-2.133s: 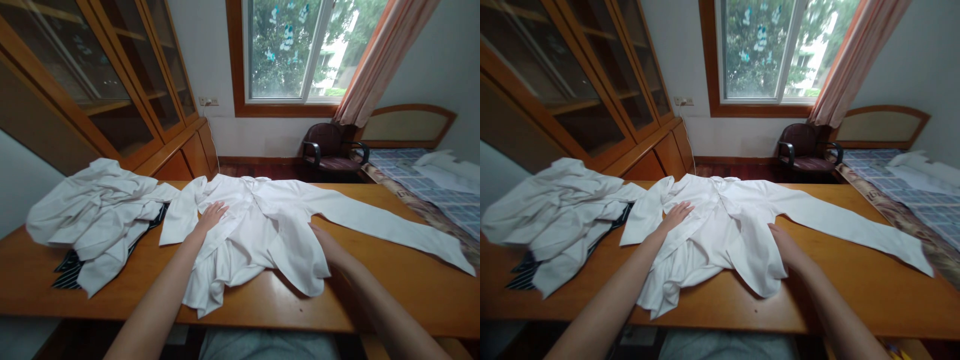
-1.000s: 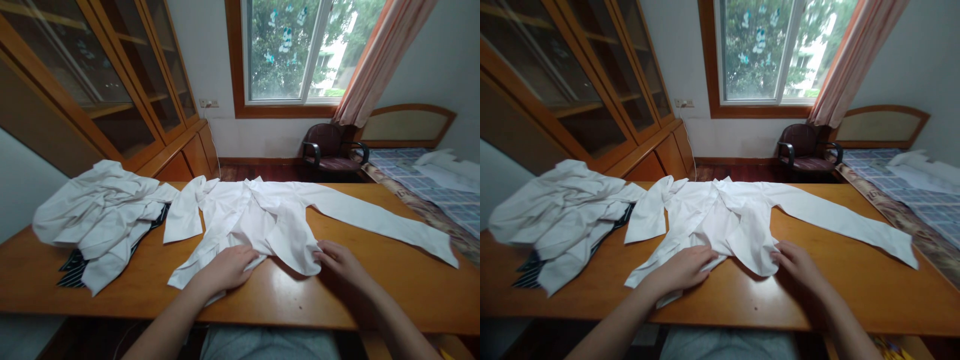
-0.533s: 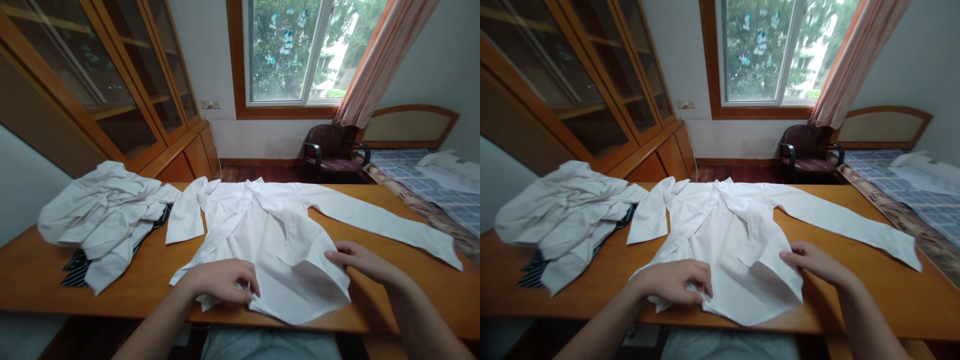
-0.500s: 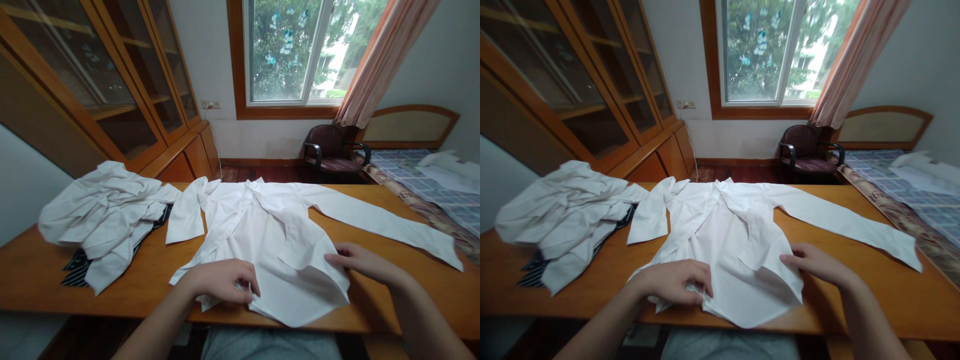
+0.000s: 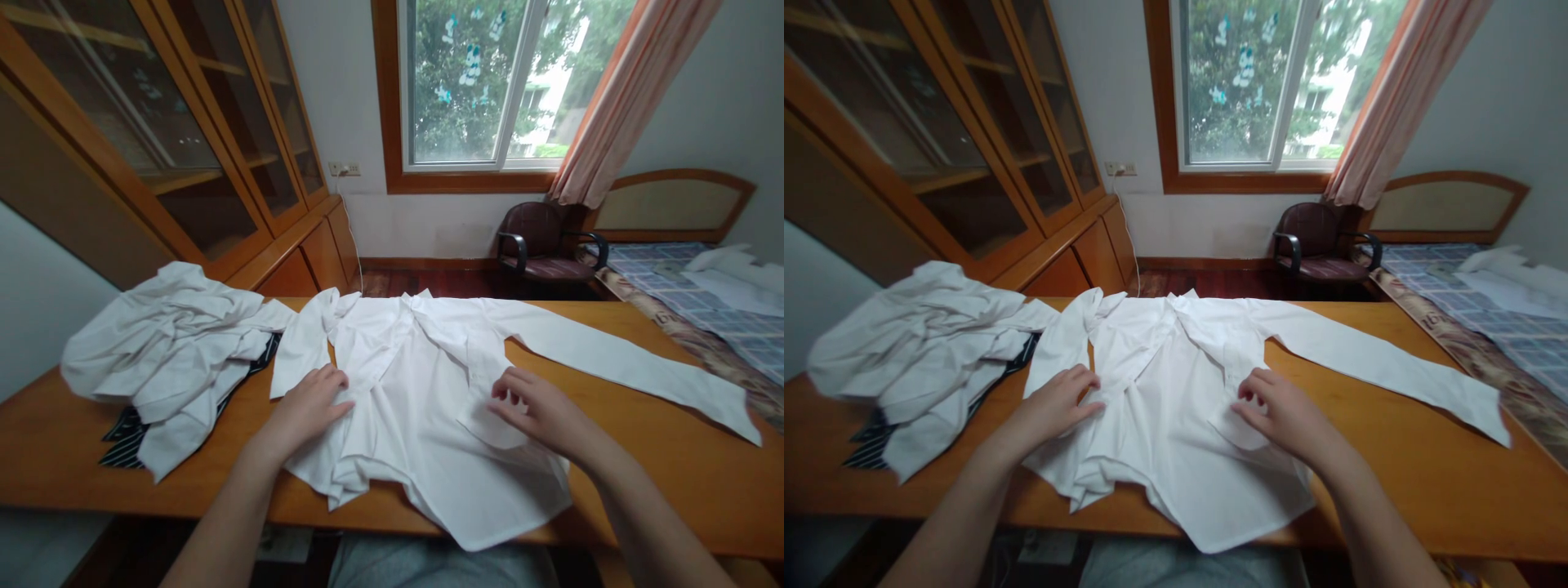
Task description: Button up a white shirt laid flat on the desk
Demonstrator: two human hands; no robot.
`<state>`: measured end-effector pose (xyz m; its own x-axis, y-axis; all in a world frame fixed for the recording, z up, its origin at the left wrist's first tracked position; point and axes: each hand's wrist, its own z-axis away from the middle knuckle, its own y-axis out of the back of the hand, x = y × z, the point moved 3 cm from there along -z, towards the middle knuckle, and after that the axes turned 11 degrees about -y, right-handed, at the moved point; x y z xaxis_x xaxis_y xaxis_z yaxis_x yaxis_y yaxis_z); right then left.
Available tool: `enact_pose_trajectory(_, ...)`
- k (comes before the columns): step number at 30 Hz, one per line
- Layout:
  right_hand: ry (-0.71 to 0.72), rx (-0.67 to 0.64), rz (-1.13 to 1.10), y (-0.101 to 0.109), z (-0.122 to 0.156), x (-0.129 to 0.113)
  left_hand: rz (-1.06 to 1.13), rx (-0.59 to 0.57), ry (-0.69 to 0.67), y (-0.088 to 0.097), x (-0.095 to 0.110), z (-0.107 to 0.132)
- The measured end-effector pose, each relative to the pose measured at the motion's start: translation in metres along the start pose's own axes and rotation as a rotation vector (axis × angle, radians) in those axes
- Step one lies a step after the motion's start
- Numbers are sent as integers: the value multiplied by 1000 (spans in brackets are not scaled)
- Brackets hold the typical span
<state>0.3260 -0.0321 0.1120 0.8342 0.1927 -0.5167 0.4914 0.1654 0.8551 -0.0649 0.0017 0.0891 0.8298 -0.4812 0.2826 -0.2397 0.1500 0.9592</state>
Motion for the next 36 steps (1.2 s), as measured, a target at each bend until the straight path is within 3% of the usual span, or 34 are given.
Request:
enact_pose_trajectory(5, -69, -209, 164, -47, -5, -14, -19, -268, 154, -16, 2, 11)
enact_pose_trajectory(9, -140, -259, 169, -67, -7, -4, -23, -334, 152, -18, 5, 14)
enact_pose_trajectory(14, -135, -337, 111, -66, -8, 0, 65, -281, 43, 3, 21, 11)
enact_pose_trajectory(18, -134, -362, 31, -63, -8, 5, 364, -188, -133, 24, 53, 2)
enact_pose_trajectory(20, -143, -366, -11, -65, -8, 9, 528, -149, -158, 25, 70, -7)
enact_pose_trajectory(25, -173, -390, -116, -67, -7, 17, 880, -63, -94, -7, 101, -37)
enact_pose_trajectory(29, -159, -397, -215, -61, -2, 16, 1139, 21, -56, -29, 105, -55)
enact_pose_trajectory(34, -107, -501, -522, -41, 13, 7, 1030, -370, -119, -29, 96, -57)
enact_pose_trajectory(36, -48, -580, -660, -31, 20, -2, 949, -422, -139, -22, 89, -57)
